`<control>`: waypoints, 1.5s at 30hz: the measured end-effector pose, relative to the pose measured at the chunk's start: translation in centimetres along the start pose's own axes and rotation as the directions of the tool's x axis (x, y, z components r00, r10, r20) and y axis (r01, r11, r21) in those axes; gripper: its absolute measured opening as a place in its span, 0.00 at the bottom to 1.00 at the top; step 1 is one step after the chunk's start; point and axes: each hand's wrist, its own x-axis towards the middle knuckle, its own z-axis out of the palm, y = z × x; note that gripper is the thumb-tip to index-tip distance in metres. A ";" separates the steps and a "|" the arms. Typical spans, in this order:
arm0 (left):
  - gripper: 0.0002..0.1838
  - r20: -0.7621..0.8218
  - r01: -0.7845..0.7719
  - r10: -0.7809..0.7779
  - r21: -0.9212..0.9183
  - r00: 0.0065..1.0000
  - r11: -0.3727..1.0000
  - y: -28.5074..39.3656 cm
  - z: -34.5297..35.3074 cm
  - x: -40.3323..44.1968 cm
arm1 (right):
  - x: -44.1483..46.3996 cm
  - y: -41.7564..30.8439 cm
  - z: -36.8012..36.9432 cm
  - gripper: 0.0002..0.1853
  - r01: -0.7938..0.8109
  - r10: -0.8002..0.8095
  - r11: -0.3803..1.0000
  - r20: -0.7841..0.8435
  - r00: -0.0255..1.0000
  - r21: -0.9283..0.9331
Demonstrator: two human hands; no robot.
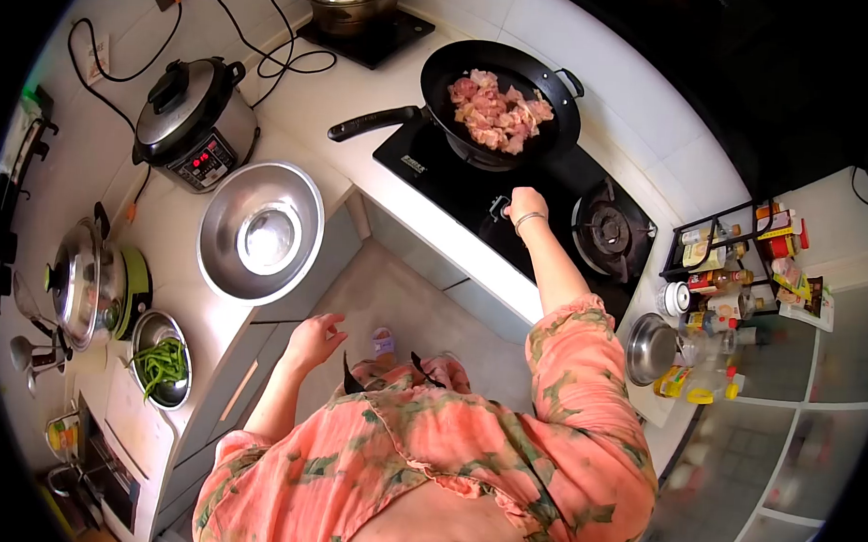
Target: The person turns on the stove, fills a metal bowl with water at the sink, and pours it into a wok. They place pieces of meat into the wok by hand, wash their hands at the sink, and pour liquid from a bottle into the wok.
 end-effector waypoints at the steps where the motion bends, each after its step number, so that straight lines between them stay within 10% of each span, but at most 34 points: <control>1: 0.18 -0.002 -0.005 0.005 -0.004 1.000 1.000 -0.2 -0.2 0.1 | 0.1 -0.3 -0.3 0.05 -0.022 0.022 1.000 0.005 1.000 0.013; 7: 0.18 -0.016 0.006 -0.007 -0.053 1.000 0.999 0.0 -0.5 1.0 | 2.6 0.6 2.5 0.13 0.017 -0.015 0.999 0.028 0.999 -0.046; 19: 0.17 -0.104 0.103 -0.116 -0.118 0.988 0.988 4.2 0.5 4.4 | 2.5 3.1 0.7 0.13 0.658 -0.639 0.725 0.156 0.753 -0.204; 45: 0.18 -0.287 0.246 -0.308 -0.232 0.907 0.941 6.8 3.1 2.7 | 3.7 4.0 0.0 0.10 0.850 -0.815 0.470 0.254 0.521 -0.237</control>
